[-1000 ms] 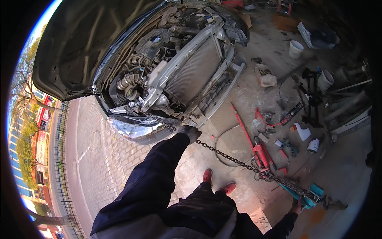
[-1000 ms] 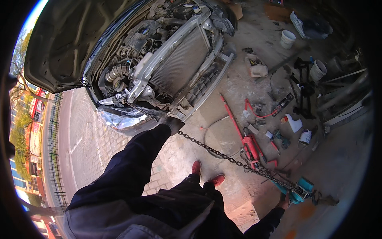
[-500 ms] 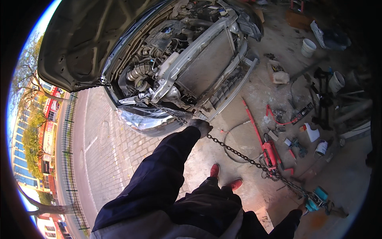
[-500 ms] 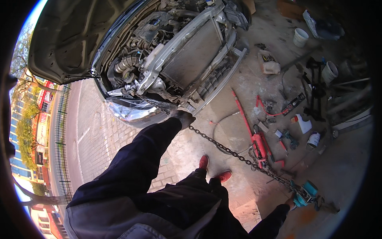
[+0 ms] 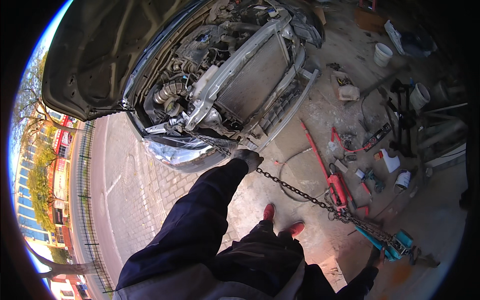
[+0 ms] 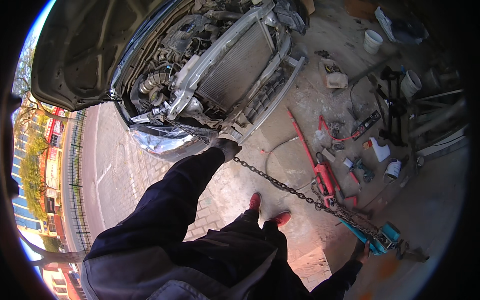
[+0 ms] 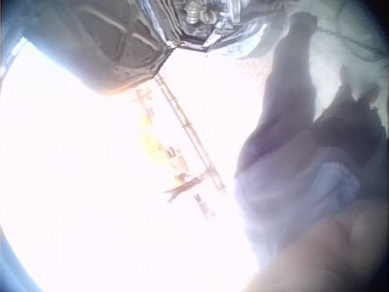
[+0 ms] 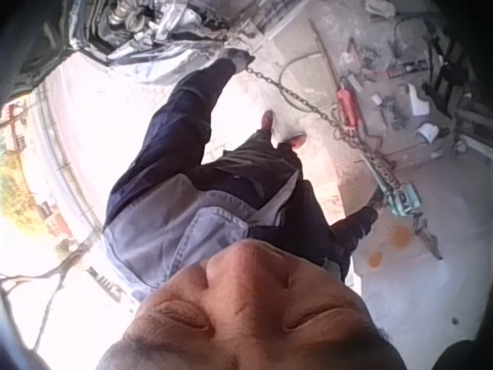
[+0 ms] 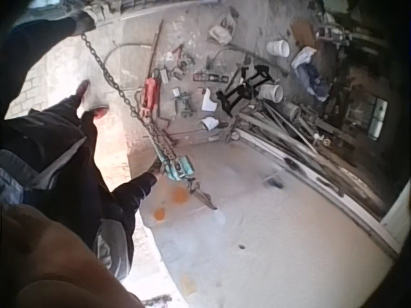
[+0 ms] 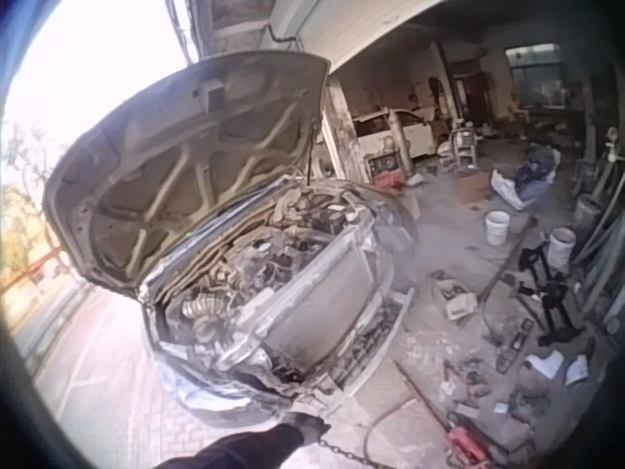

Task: The person works on the front end of a silver car with the hood open, using a chain hoist to pull and align the front bumper and radiator support. The person repeatedly adjusts the bumper and support, then closes and reopens the hood to check alignment.

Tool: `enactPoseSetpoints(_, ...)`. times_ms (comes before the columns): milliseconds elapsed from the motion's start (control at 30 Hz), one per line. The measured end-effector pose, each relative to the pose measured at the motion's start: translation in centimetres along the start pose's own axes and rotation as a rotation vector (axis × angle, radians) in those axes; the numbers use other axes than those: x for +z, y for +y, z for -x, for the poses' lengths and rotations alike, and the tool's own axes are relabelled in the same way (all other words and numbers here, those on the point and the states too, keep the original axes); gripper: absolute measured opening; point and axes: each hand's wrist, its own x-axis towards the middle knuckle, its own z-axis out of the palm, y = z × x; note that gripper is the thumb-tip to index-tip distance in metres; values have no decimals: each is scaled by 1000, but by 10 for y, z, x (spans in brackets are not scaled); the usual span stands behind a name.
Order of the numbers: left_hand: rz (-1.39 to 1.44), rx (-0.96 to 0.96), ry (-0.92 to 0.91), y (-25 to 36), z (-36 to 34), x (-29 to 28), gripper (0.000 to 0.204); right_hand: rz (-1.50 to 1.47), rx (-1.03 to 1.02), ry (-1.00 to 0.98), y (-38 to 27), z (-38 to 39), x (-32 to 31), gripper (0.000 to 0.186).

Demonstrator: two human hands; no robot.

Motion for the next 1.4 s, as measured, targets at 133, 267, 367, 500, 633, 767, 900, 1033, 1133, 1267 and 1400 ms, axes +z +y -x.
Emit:
enactPoseSetpoints(133, -22, -10, 18, 1, 7, 2, 52, 918, -447, 492, 17, -64, -65, 56)
enactPoseSetpoints(267, -28, -28, 20, -4, 5, 16, 51, 643, -262, 471, 20, -67, -76, 50)
enactPoseSetpoints(367, -13, -14, 43, -8, 0, 27, 50, 329, -114, 275, 14, -30, -46, 51)
enactPoseSetpoints(500, 4, -28, 53, -11, -4, 31, 48, -194, 91, -246, -15, 27, -14, 62)
enactPoseSetpoints(633, 66, -59, 81, -11, -5, 31, 53, -84, 95, -224, -17, 22, -19, 63)
enactPoseSetpoints(767, 69, -74, 105, -11, -4, 31, 52, 177, -57, 301, 6, -33, -37, 58)
enactPoseSetpoints(900, 106, -90, 156, -12, -3, 35, 52, -282, -254, 235, 12, -68, -60, 55)
enactPoseSetpoints(1033, 109, -87, 218, -10, 1, 40, 51, 642, -82, 355, 16, -65, -67, 56)
enactPoseSetpoints(1133, 142, -84, 269, -7, 4, 41, 49, 216, 77, 156, 7, -30, -53, 68)
enactPoseSetpoints(1267, 140, -66, 290, -6, 6, 37, 48, -78, 88, -97, -7, 19, -7, 69)
enactPoseSetpoints(1400, 193, -77, 297, -6, 5, 37, 46, -124, 16, 119, -7, 32, 18, 61)
